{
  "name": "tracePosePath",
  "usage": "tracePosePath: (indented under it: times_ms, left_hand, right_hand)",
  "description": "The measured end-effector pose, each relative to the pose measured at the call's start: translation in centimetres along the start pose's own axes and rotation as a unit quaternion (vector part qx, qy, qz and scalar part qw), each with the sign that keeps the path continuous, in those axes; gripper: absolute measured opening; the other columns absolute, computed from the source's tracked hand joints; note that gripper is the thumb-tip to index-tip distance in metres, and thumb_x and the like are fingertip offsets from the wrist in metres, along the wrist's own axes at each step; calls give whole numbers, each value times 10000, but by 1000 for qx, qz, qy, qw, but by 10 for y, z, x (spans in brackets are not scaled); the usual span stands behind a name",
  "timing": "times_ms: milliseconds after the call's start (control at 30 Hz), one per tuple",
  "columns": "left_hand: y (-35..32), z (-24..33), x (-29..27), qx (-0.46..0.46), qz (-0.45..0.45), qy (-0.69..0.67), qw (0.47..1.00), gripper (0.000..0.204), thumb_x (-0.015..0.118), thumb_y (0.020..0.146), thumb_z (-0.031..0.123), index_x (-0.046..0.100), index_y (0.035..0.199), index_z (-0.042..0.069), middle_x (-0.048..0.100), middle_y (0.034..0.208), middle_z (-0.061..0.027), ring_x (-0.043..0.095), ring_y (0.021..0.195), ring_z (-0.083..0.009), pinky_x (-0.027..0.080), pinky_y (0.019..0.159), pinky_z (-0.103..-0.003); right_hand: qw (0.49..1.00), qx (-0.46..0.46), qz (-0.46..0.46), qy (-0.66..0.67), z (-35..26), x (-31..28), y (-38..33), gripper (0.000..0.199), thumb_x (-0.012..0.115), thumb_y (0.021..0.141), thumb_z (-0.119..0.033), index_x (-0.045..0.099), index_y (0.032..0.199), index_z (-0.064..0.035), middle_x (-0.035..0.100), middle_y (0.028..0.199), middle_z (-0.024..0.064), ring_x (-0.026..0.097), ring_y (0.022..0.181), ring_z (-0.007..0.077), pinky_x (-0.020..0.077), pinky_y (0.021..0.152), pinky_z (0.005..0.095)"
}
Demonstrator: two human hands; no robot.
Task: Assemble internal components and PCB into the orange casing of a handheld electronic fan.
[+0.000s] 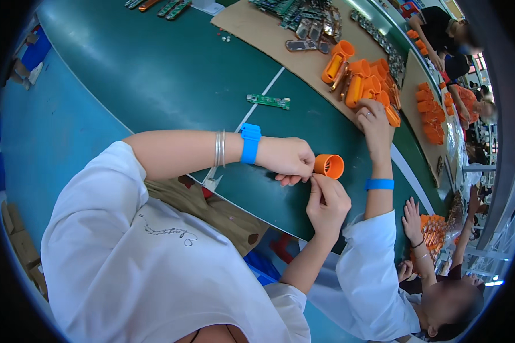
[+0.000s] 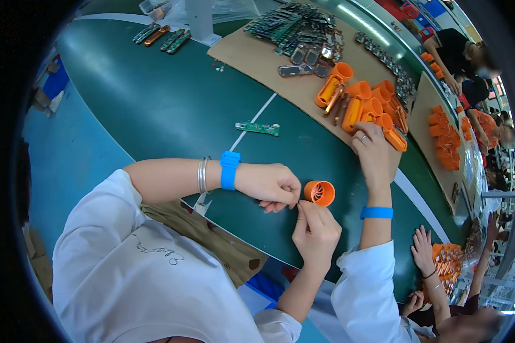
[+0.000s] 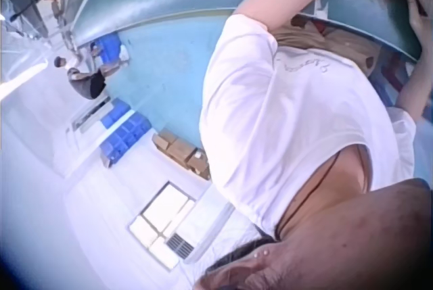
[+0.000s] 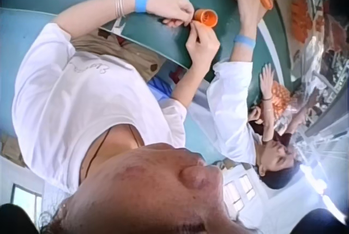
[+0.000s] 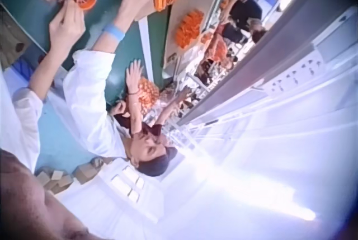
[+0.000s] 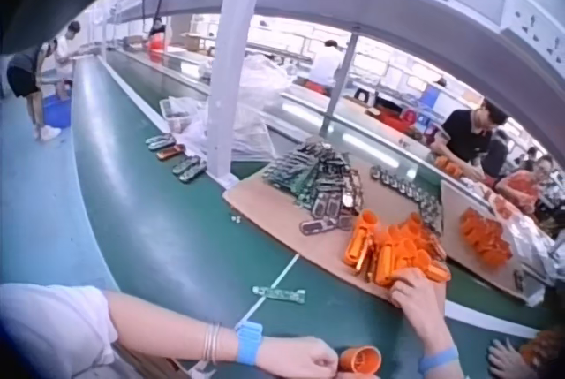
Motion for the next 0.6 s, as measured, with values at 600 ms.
tracePosePath:
  times_ms: [600]
  left_hand:
    - [-6, 11, -3, 59, 251, 239, 936, 258, 608, 670, 218, 558, 569, -15, 557, 535, -171, 551, 487, -304, 444, 481, -368]
  right_hand:
    - [998, -47, -22, -27, -10, 7, 3, 191, 641, 659, 44, 667, 835, -26, 615, 724, 83, 596, 611, 230, 470, 535, 332]
Point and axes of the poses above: each hand's wrist, its own y-axis towards the middle knuckle, its own x-axis out of the palm, z = x × y, the point moved 6 cm from there along y, towards the middle knuckle
